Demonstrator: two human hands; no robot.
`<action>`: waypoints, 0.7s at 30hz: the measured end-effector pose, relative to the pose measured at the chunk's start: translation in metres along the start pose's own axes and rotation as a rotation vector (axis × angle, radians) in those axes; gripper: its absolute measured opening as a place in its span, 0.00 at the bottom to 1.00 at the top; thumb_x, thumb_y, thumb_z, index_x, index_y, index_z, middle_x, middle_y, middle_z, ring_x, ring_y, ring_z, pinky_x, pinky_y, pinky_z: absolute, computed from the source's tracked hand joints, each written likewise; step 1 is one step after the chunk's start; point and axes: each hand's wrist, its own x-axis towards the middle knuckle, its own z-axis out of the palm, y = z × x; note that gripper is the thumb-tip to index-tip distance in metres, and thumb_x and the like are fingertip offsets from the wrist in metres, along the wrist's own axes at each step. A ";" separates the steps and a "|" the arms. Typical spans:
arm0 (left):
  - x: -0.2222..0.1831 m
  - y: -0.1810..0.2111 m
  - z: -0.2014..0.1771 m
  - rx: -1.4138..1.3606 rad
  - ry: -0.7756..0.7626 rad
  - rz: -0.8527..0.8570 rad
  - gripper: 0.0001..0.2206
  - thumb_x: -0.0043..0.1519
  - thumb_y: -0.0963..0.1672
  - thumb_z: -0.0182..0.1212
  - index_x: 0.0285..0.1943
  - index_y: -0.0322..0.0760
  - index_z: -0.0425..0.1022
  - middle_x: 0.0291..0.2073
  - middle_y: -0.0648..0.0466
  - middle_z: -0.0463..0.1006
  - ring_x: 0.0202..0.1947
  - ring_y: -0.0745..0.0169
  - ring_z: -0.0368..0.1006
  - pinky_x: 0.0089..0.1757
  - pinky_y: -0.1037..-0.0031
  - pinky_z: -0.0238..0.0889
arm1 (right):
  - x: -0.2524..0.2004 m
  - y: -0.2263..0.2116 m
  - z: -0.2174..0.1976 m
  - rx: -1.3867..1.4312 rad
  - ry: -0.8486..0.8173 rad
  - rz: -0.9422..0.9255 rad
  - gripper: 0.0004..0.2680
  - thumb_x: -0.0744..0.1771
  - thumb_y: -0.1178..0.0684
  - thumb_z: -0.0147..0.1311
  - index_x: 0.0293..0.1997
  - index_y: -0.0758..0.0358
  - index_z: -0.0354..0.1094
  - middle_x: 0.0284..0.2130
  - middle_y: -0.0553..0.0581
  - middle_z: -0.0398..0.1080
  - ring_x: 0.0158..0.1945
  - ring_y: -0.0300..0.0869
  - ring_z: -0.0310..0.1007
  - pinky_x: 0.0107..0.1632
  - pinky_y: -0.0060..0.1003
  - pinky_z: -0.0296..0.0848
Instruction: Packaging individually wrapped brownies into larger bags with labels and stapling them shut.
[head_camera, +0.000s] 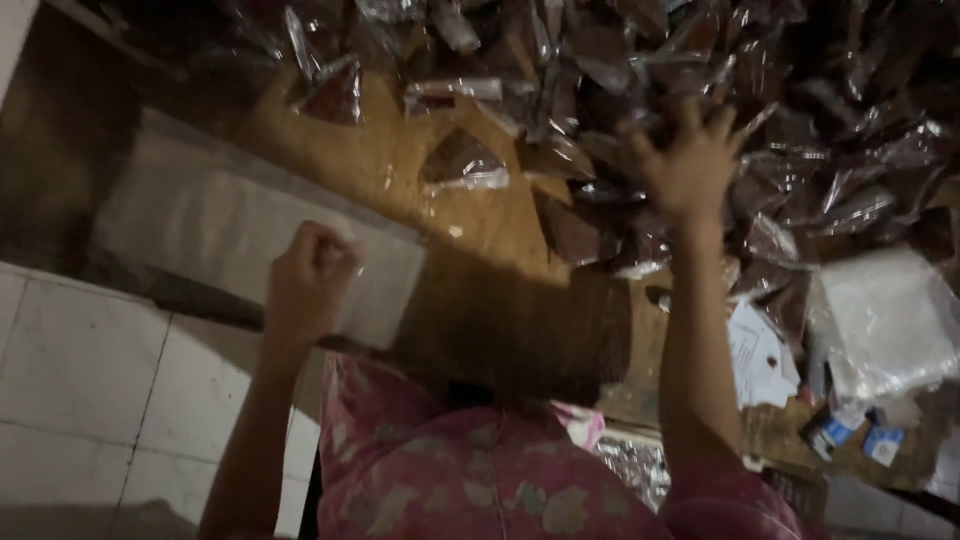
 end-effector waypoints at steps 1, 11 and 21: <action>-0.007 0.003 0.003 0.000 -0.012 -0.009 0.15 0.60 0.49 0.65 0.47 0.37 0.71 0.28 0.46 0.71 0.31 0.51 0.69 0.36 0.60 0.59 | -0.024 -0.009 -0.005 -0.007 -0.011 0.006 0.23 0.64 0.28 0.62 0.61 0.44 0.73 0.62 0.79 0.55 0.59 0.84 0.58 0.49 0.80 0.64; -0.034 0.007 0.067 -0.076 0.276 0.481 0.09 0.60 0.42 0.74 0.31 0.37 0.78 0.21 0.53 0.76 0.21 0.59 0.71 0.28 0.71 0.64 | -0.136 0.022 -0.028 0.695 0.242 -0.083 0.25 0.63 0.66 0.64 0.64 0.66 0.52 0.55 0.85 0.58 0.59 0.80 0.55 0.62 0.71 0.56; -0.084 0.026 0.143 0.205 -0.212 0.730 0.14 0.64 0.55 0.58 0.49 0.50 0.76 0.29 0.55 0.80 0.33 0.52 0.78 0.40 0.64 0.71 | -0.209 -0.025 -0.096 1.564 -0.176 0.387 0.11 0.61 0.62 0.66 0.44 0.70 0.68 0.27 0.58 0.67 0.25 0.43 0.71 0.19 0.34 0.65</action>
